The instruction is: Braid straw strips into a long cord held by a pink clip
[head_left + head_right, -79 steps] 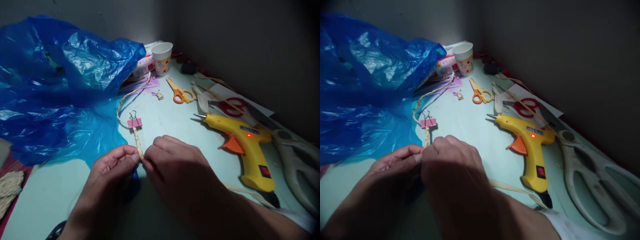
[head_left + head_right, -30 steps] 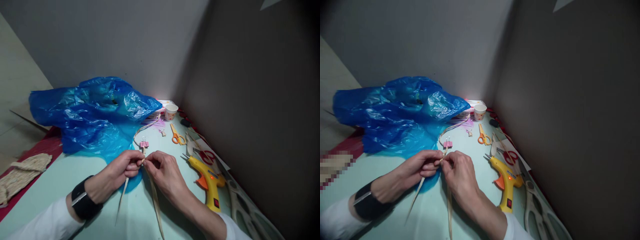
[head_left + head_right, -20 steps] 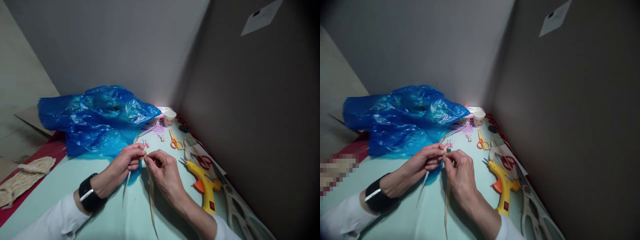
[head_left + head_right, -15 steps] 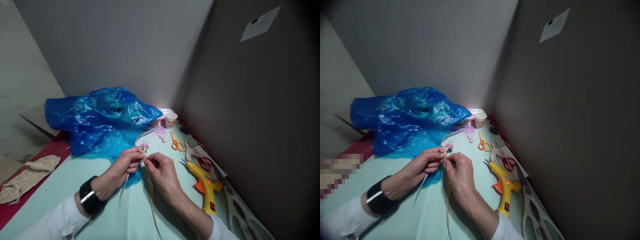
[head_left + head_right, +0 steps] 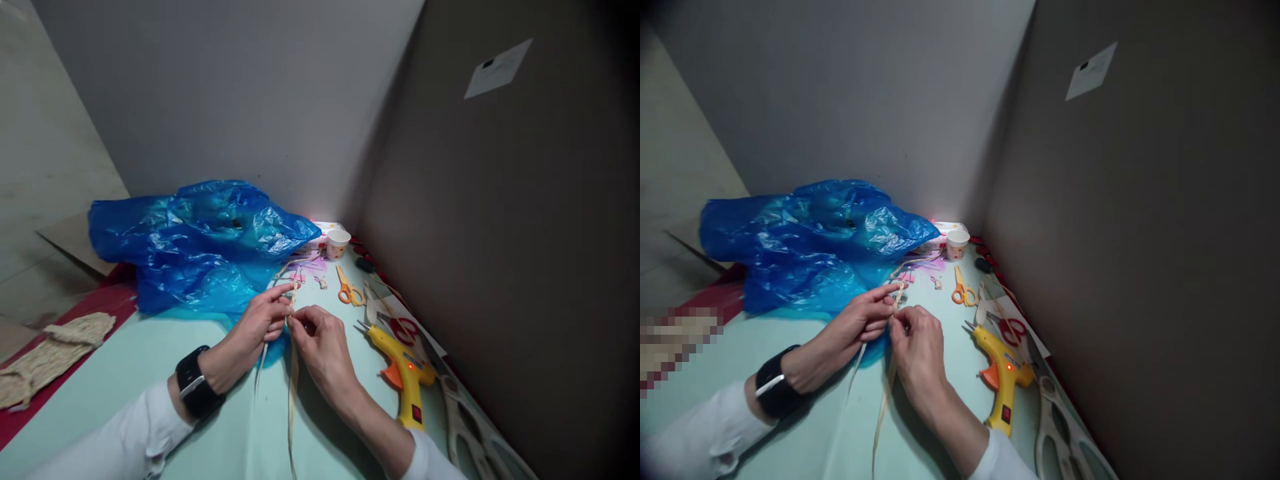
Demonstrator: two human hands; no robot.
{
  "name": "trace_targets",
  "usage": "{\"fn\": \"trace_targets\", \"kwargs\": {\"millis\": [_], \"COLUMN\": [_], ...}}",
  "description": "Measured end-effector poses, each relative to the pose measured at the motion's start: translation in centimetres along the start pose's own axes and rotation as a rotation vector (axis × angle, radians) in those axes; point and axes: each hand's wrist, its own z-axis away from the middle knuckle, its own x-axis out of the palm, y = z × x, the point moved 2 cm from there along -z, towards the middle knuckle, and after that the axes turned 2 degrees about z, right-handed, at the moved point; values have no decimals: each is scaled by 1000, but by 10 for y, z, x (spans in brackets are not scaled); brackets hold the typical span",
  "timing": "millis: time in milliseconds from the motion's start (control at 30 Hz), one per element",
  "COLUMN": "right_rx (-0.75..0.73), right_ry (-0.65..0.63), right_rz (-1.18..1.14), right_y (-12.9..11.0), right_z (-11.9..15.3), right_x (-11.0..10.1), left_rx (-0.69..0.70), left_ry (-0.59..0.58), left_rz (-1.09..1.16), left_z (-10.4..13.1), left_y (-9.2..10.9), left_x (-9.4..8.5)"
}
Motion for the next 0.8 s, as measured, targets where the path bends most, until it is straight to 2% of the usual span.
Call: {"fn": "trace_targets", "kwargs": {"millis": [167,300,400,633,800], "right_rx": [-142,-280,-283,-167,-92], "right_ry": [-23,-85,-133,-198,-209], "right_rz": [-29,-98,-134,-177,-188], "right_y": [-8,-16,-20,-20,-19], "right_z": [19,40,50,45,40], "right_x": [-10,-16,-16,-16,-17], "left_rx": [85,58,53,148,216], "left_ry": [16,137,208,256,360], "left_rz": [17,6,-8,-146,-249], "left_z": [34,66,81,84,81], "left_y": [1,-7,-13,-16,-12], "left_x": [-5,-10,-13,-17,-14]}}
